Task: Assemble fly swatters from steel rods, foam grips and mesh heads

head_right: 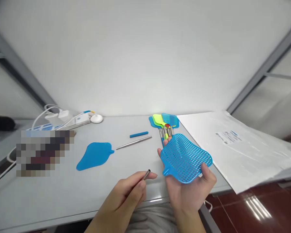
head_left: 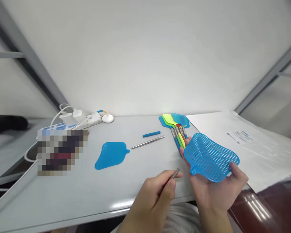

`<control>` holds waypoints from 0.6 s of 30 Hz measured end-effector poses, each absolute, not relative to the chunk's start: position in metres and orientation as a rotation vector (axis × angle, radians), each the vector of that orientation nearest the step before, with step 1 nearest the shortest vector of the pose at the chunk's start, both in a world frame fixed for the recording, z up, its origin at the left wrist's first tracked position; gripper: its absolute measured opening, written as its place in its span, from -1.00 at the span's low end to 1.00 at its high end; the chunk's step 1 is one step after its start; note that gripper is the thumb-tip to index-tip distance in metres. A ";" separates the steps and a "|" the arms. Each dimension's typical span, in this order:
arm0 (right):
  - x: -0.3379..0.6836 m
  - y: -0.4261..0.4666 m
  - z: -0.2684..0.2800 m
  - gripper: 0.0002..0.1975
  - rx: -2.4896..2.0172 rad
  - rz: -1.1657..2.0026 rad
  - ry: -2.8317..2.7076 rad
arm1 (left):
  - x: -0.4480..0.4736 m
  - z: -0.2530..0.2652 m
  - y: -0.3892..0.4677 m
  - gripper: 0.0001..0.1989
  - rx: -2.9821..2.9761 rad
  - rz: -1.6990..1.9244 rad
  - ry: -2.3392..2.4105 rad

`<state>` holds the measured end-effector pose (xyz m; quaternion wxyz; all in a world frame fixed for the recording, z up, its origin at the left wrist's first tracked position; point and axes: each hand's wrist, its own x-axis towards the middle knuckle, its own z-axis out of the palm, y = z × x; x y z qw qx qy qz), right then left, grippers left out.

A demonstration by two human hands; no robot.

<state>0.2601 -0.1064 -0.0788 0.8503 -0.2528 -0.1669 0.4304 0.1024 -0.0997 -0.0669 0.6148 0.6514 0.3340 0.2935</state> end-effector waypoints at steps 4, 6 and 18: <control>0.258 -0.108 -0.092 -0.52 -0.594 0.912 -0.224 | 0.097 -0.083 -0.095 -0.60 2.103 0.648 0.988; 0.254 -0.105 -0.097 -0.52 -0.615 1.014 -0.214 | 0.096 -0.093 -0.089 -0.59 2.370 0.586 1.072; 0.246 -0.104 -0.102 -0.74 -1.100 0.660 -0.370 | 0.085 -0.103 -0.070 -0.64 2.700 0.937 1.009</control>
